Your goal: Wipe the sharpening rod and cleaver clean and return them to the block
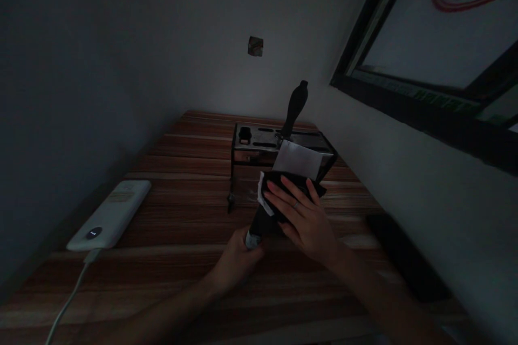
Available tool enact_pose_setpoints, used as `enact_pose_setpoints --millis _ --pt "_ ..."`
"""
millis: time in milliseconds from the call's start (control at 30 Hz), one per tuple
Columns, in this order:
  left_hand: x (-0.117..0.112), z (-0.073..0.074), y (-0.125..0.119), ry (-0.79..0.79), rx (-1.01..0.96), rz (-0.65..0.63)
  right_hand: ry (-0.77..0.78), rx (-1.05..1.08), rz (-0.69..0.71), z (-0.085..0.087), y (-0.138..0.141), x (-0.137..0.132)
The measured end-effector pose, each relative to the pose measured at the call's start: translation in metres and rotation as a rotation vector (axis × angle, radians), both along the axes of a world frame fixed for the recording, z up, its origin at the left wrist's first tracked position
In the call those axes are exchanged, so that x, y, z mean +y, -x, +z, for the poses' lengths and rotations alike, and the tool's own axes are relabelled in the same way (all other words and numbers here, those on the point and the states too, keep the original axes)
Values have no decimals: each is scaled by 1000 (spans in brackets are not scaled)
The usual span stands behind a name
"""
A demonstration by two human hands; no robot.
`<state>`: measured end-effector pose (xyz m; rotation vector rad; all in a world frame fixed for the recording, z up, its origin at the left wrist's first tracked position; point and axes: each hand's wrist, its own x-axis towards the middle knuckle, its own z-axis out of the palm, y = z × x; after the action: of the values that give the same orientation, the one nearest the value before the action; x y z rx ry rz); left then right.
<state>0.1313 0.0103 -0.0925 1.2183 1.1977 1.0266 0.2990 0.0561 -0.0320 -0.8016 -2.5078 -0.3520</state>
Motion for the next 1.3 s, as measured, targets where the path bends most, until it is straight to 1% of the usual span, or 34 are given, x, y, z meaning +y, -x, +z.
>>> enact_pose_setpoints --millis 133,400,567,867,1033,1200,1300 --pt "0 0 0 11 6 0 -9 17 -18 9 -2 9" --pt "1 -8 2 7 10 -39 -35 71 -68 25 -3 23" --pt "0 -5 2 42 7 -29 -48 91 -93 32 -2 27" --pt "-1 -2 3 35 20 -30 -60 139 -110 40 -1 35" --pt "-1 2 2 66 13 -1 -61 146 -126 43 0 36" --pt "-1 -1 2 37 14 13 -79 178 -130 51 1 39" --pt "0 -2 1 43 0 16 -83 286 -137 57 -2 43"
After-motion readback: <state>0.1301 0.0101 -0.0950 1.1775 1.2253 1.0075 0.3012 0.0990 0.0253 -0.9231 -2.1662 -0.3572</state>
